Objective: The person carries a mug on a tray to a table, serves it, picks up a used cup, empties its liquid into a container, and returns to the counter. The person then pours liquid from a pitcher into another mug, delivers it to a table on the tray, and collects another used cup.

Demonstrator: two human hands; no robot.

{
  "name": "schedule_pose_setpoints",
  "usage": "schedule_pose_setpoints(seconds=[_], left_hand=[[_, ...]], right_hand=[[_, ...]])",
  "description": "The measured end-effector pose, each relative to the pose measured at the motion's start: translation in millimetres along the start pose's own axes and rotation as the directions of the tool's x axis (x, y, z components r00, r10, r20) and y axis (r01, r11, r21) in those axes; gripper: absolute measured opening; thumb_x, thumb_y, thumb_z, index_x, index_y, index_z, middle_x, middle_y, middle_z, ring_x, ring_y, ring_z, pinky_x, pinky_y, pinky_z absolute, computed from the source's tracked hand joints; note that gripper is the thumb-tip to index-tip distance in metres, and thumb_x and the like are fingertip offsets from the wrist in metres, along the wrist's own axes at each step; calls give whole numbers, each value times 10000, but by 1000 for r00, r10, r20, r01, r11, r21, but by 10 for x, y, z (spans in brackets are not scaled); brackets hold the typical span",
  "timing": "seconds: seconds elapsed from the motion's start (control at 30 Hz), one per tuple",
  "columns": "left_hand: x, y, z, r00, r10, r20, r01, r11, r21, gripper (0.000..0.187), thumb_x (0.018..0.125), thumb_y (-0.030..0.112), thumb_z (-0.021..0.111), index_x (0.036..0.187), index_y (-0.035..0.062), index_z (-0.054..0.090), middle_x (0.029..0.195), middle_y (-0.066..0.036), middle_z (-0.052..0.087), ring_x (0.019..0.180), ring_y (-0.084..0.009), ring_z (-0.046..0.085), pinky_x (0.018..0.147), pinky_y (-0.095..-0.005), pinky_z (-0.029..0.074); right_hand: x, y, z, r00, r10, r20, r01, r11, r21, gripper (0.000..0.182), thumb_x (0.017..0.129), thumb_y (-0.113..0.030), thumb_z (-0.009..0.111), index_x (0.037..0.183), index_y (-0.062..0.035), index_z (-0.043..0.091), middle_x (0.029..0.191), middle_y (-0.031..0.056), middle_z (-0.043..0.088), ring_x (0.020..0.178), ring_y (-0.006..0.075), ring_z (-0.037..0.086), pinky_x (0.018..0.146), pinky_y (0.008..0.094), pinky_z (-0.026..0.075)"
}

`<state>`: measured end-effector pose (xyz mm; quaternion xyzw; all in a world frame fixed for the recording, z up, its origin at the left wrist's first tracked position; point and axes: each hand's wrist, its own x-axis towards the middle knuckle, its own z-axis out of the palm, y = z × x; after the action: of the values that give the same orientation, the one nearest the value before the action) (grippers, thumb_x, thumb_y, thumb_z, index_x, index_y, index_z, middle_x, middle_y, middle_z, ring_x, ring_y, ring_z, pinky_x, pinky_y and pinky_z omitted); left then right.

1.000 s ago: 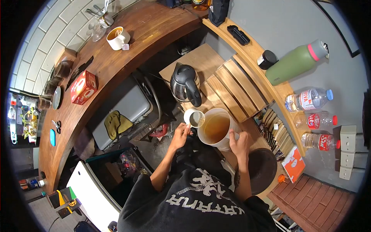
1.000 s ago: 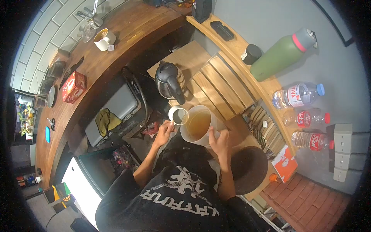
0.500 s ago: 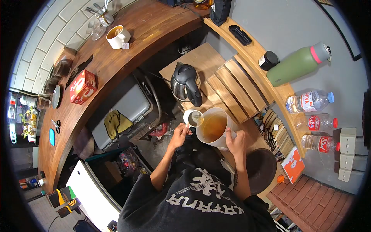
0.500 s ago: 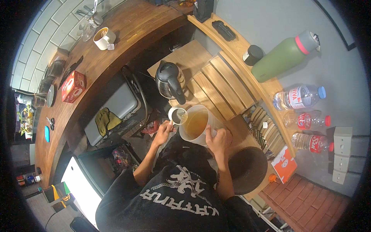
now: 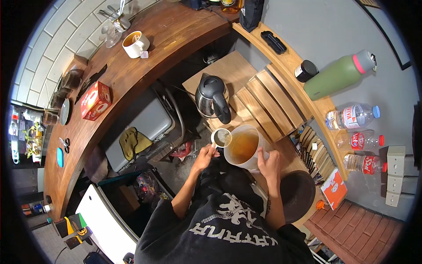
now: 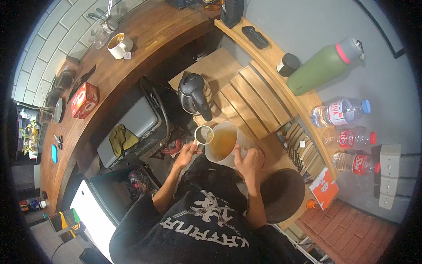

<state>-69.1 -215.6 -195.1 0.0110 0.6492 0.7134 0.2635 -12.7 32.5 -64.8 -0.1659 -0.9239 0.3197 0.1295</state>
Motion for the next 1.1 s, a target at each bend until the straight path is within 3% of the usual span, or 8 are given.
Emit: schedule_pose_setpoints(seconds=[0.6, 0.7, 0.77, 1.1], left_hand=[[10, -134, -27, 996, -81, 29, 82, 995, -56, 474, 1008, 402, 393, 912, -37, 543, 851, -62, 538, 804, -154, 588, 791, -314, 535], [9, -112, -21, 994, -106, 21, 108, 992, -69, 469, 1007, 404, 394, 923, -33, 543, 863, -63, 546, 811, -156, 592, 795, -313, 535], [12, -129, -27, 994, -110, 22, 111, 991, -71, 465, 1007, 403, 396, 928, -32, 543, 868, -63, 548, 812, -157, 594, 795, -313, 535], [55, -167, -30, 994, -104, 31, 106, 992, -71, 458, 1007, 391, 404, 947, -42, 540, 882, -74, 552, 819, -162, 595, 788, -314, 537]], right_hand=[[13, -74, -22, 1000, -11, 0, 11, 999, -40, 462, 822, -260, 645, 534, 89, 550, 496, 262, 510, 470, 393, 567, 476, 454, 403], [22, -119, -38, 1000, 25, 9, -26, 998, 61, 468, 822, -263, 646, 532, 91, 546, 496, 261, 512, 472, 387, 573, 475, 453, 404], [16, -39, -7, 1000, -23, 5, 23, 999, -29, 472, 823, -265, 646, 530, 92, 545, 497, 260, 515, 476, 385, 578, 475, 452, 406], [18, -38, -8, 999, -39, 11, 40, 999, -15, 452, 830, -257, 637, 537, 79, 562, 501, 252, 525, 479, 393, 575, 477, 449, 410]])
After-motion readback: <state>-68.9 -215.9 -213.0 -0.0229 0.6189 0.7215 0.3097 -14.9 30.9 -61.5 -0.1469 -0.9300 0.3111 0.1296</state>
